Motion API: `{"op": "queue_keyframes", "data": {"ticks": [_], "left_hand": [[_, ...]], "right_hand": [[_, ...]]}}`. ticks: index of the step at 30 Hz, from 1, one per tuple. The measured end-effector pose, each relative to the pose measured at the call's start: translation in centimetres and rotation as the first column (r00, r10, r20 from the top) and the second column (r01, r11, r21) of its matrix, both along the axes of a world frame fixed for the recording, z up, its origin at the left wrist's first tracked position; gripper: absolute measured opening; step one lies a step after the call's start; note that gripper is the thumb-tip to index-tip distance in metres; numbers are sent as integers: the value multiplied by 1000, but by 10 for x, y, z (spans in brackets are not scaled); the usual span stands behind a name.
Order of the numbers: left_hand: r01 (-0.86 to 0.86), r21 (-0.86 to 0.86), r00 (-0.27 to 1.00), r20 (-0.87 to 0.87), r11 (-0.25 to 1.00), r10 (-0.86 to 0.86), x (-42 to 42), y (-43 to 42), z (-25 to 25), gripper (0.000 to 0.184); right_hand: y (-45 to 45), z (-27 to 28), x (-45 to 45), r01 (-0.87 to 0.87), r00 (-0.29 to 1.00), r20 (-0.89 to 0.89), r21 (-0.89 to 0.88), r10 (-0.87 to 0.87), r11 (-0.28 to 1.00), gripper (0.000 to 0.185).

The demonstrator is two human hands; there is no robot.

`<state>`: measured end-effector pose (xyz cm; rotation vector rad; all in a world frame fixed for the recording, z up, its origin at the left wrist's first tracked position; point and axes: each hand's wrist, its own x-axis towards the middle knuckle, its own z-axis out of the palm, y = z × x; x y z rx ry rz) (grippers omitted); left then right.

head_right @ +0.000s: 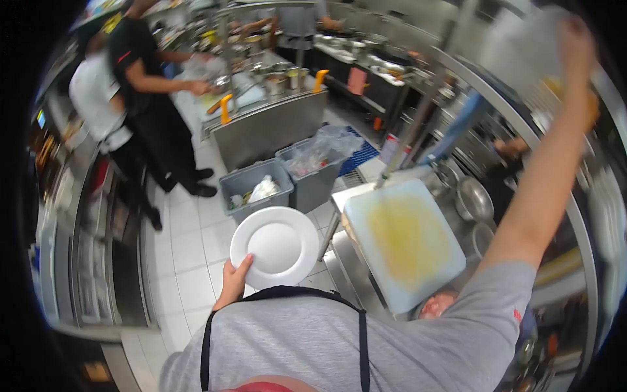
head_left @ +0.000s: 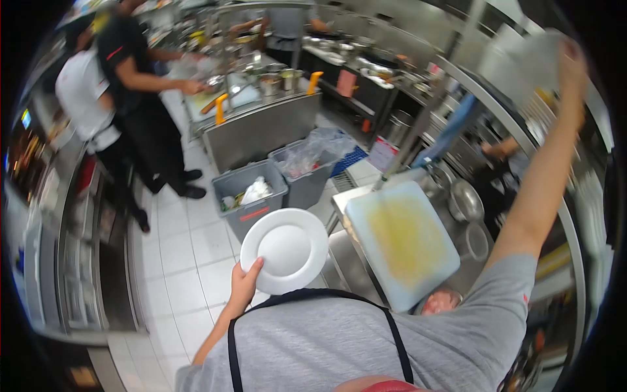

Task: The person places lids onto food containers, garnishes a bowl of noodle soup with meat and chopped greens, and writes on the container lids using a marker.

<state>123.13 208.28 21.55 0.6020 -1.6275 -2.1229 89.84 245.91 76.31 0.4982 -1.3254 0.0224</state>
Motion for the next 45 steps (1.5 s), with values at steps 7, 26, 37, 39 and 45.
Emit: {"op": "queue_keyframes", "data": {"ticks": [7,26,37,39,45], "left_hand": [[-305,341,948,17,890,318,-10,-34,-12,46],[-846,331,460,57,418,886,214,-390,-38,43],[-791,269,574,16,549,819,211,-638,-20,31],[-801,236,577,62,550,814,211,-676,-31,33],[-803,321,565,144,501,813,217,-786,-37,35]], "right_hand": [[-225,-150,82,-751,623,436,102,649,652,25],[-761,-509,379,-833,23,909,-212,-416,-510,28],[-1025,-506,368,-906,-123,985,-162,-123,-391,35],[-1074,-505,368,-935,-137,964,-202,-227,-292,40],[-1215,-538,388,-853,22,999,3,-30,-522,47]]}}
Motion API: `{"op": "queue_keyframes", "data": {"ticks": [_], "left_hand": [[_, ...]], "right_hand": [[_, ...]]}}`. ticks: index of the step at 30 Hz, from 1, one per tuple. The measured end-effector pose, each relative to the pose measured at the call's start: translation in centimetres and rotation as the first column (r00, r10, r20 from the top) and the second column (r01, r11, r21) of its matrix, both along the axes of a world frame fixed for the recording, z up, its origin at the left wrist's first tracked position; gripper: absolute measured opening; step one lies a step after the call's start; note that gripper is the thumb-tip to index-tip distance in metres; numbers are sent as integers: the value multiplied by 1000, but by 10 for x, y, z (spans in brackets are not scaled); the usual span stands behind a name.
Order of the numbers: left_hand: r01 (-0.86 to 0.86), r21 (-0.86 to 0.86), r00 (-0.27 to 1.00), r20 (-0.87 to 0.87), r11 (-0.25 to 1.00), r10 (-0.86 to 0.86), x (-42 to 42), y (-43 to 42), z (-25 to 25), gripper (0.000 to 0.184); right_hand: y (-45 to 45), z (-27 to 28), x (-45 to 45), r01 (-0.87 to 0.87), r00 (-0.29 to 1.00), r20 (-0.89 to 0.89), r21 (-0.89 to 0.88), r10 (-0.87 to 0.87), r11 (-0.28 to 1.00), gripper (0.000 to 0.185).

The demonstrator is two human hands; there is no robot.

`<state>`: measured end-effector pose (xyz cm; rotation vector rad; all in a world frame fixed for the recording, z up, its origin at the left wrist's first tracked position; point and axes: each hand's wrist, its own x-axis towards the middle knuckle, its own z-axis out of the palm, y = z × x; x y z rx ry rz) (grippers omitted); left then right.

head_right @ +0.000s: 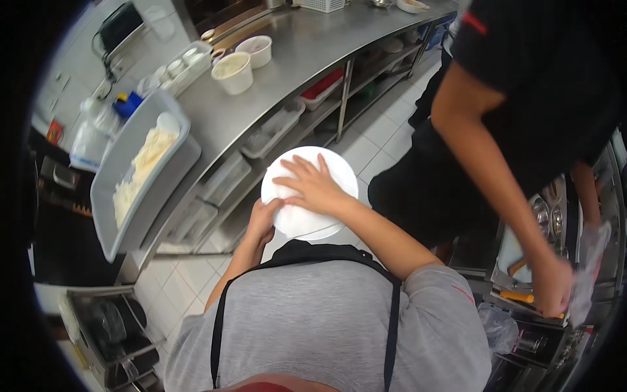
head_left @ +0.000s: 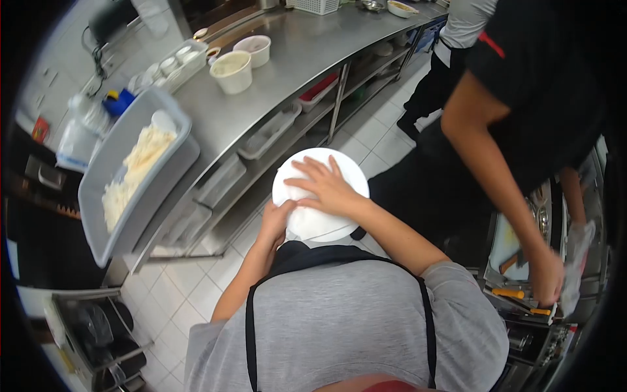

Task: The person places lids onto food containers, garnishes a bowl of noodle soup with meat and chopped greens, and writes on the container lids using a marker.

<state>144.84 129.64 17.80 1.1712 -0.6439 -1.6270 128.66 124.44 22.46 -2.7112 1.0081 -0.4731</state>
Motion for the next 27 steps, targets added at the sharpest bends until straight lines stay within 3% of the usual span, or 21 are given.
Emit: {"op": "queue_keyframes", "data": {"ticks": [4,9,11,15,18,22,23,24,27], "left_hand": [[-54,16,998,15,998,54,14,-92,-15,35],[176,60,977,110,983,-182,16,-220,-14,36],[292,44,932,214,956,-294,4,-276,6,33],[517,48,837,181,855,-517,-33,-373,10,34],[584,52,798,146,810,-584,-73,-428,2,34],[578,68,811,66,813,-582,-140,-499,-8,36],[580,70,809,67,812,-584,-157,-516,-13,36],[569,73,813,101,819,-574,-173,-534,-15,38],[541,58,823,168,839,-543,-216,-603,-9,40]], "right_hand": [[-89,-27,9,25,995,-94,106,-15,994,61],[-186,-29,-14,268,962,-78,100,-261,958,71],[-223,-21,-37,377,925,-113,186,-362,907,70],[-273,-16,-91,650,758,-82,162,-647,742,71],[-296,-21,-138,723,669,-27,257,-743,641,70],[-339,-39,-220,725,630,20,342,-776,598,68],[-352,-43,-240,682,603,117,438,-789,586,66],[-366,-45,-259,622,563,212,528,-799,579,63],[-423,-44,-313,537,606,248,574,-756,618,60]]}}
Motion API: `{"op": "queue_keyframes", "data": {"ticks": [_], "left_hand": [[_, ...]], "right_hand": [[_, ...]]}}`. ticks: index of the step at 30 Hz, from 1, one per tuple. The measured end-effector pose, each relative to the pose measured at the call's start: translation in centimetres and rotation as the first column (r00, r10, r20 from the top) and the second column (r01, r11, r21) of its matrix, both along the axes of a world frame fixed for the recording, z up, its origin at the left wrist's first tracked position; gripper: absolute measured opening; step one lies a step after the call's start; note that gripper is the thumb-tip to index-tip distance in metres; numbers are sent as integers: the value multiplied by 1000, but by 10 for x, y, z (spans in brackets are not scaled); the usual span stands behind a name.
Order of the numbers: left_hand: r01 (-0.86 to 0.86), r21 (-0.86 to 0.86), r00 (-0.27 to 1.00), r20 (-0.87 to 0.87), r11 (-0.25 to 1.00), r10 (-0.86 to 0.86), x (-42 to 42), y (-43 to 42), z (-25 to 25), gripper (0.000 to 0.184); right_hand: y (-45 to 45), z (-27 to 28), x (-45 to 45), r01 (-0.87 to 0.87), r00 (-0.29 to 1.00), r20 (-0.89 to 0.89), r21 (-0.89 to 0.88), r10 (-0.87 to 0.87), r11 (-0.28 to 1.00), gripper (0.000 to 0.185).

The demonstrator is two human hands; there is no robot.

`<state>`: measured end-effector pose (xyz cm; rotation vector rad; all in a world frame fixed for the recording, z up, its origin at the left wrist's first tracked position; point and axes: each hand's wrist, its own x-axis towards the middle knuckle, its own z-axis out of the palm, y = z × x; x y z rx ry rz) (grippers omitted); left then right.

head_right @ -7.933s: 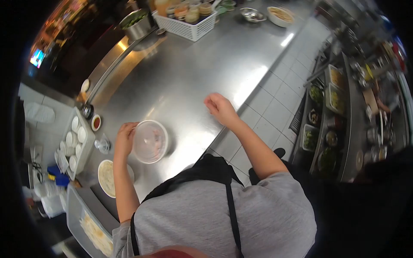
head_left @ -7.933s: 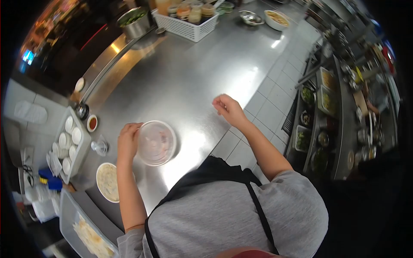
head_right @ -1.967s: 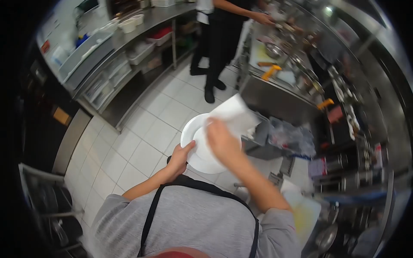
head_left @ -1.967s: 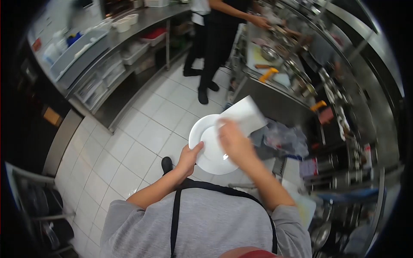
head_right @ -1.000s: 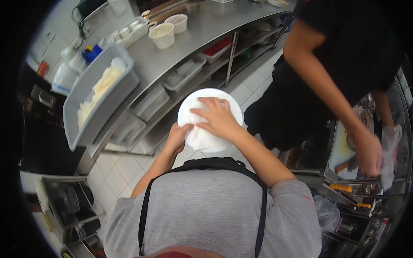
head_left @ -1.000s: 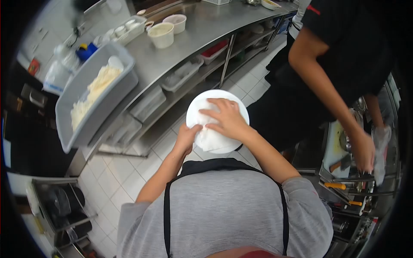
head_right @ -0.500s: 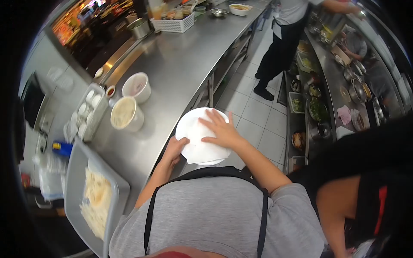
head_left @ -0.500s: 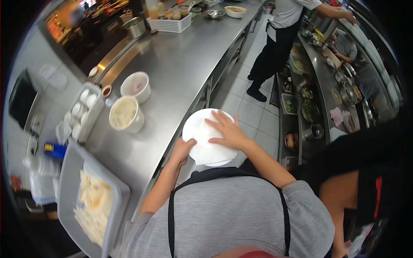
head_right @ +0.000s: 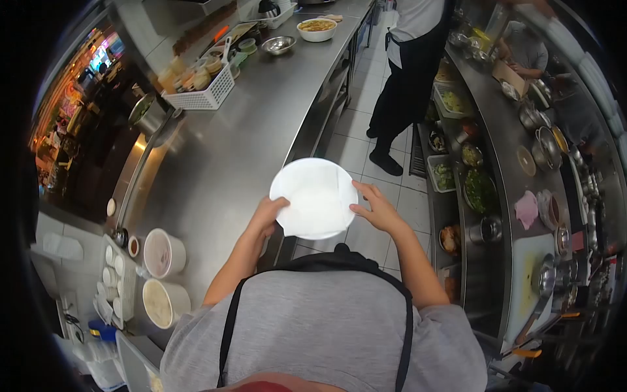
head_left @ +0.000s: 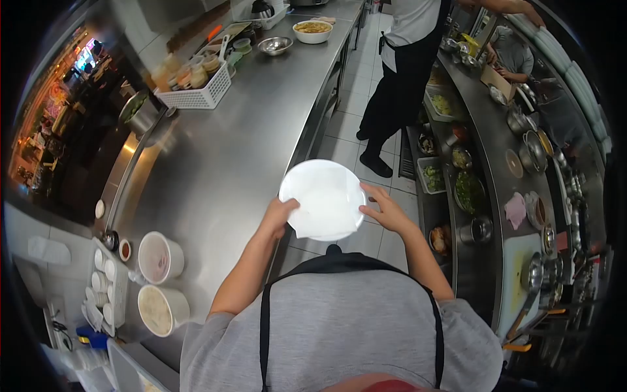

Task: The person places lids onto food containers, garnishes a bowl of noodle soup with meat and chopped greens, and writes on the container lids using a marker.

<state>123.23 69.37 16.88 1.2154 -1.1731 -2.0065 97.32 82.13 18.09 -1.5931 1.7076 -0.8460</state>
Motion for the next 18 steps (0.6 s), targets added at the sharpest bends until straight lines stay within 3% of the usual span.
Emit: {"op": "queue_keyframes", "data": {"ticks": [3,8,11,12,18], "left_hand": [[-70,-21,998,-2,997,70,-29,-60,4,40],[-380,61,911,-147,923,385,-47,-145,3,45],[-511,42,851,-114,859,512,-48,-208,-16,45],[-539,31,838,-76,842,540,-49,-226,-16,44],[-639,23,765,-80,769,639,-64,-326,-35,39]], "right_hand": [[-61,26,-33,-49,998,53,110,43,993,62],[-176,27,-70,-262,965,12,28,262,965,58],[-245,24,-86,-435,899,18,146,437,889,52],[-268,18,-94,-464,885,10,113,466,878,49],[-404,45,-154,-449,890,-48,87,454,889,45]]}}
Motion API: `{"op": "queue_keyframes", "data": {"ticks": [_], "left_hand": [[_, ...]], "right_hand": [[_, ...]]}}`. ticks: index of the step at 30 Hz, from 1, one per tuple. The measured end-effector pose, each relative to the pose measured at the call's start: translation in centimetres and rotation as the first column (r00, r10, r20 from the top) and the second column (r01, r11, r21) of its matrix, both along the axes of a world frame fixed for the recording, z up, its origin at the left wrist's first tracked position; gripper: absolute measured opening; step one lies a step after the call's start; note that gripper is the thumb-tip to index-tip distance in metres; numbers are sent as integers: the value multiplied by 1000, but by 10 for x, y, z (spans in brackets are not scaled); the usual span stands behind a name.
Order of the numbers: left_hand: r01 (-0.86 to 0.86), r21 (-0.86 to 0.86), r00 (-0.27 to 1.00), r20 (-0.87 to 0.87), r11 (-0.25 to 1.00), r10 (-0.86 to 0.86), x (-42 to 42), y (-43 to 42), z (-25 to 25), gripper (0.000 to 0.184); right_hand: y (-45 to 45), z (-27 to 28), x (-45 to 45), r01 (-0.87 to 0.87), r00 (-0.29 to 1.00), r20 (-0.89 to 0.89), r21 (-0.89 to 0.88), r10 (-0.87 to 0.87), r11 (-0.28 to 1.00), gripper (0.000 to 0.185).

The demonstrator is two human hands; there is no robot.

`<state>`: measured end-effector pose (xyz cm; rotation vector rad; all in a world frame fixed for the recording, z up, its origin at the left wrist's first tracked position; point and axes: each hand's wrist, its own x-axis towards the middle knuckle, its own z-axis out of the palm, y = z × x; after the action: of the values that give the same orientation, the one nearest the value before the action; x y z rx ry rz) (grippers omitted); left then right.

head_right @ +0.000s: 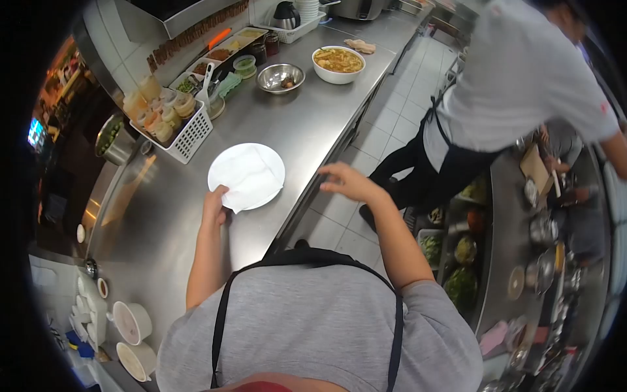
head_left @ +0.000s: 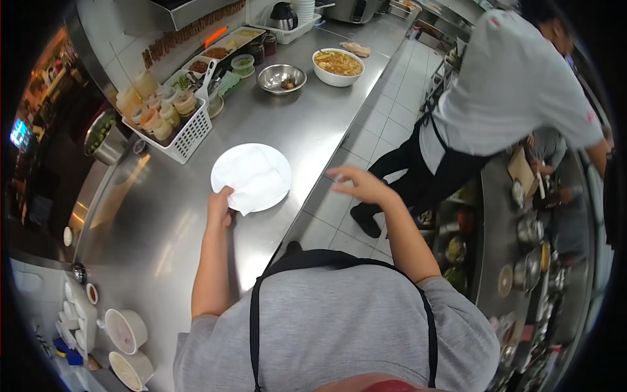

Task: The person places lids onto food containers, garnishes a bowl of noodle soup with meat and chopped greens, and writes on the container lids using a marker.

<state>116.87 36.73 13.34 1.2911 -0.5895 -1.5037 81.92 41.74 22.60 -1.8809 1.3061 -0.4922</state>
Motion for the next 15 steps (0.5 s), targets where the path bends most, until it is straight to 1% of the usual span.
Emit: {"op": "queue_keyframes", "data": {"ticks": [1,2,3,4,5,6,7,8,9,10,11,12,13,15], "left_hand": [[-15,-4,1000,23,1000,15,-2,-12,-4,37],[-21,-12,999,40,1000,21,-6,-23,-7,36],[-35,-9,999,34,999,35,-11,-34,-8,36],[-54,11,997,55,999,53,-15,-45,-8,36],[-71,32,994,80,997,68,-18,-53,-7,37],[-84,34,993,84,996,81,-20,-61,-6,37],[-100,12,990,97,995,98,-25,-68,-4,37],[-121,-8,987,105,993,121,-29,-74,-4,38],[-147,-1,984,97,989,147,-33,-79,-3,38],[-168,-26,981,95,985,170,-36,-82,-4,40],[-192,-47,976,95,980,196,-39,-83,-5,42],[-226,-57,960,157,972,232,-41,-83,-6,43],[-269,-45,949,157,962,272,-45,-83,-3,43],[-359,-79,901,230,930,367,-59,-82,6,42]], "right_hand": [[-23,10,-13,42,999,25,-65,-41,997,44],[-45,17,-27,91,988,129,-92,-79,992,42],[-65,31,-40,161,981,132,-126,-144,979,40],[-92,33,-61,185,983,44,-237,-180,954,38],[-122,25,-84,232,969,150,-293,-195,928,36],[-145,32,-98,326,938,210,-258,-276,910,32],[-173,35,-115,364,927,209,-307,-310,880,28],[-208,32,-136,315,935,282,-386,-215,867,27],[-240,30,-154,346,929,284,-438,-237,830,25],[-273,28,-172,444,890,276,-355,-362,822,26],[-308,24,-192,466,881,276,-366,-385,806,26],[-345,17,-210,486,871,279,-372,-404,791,25],[-381,10,-226,502,863,298,-415,-408,759,25],[-460,-4,-259,411,890,64,-539,-451,735,23]]}}
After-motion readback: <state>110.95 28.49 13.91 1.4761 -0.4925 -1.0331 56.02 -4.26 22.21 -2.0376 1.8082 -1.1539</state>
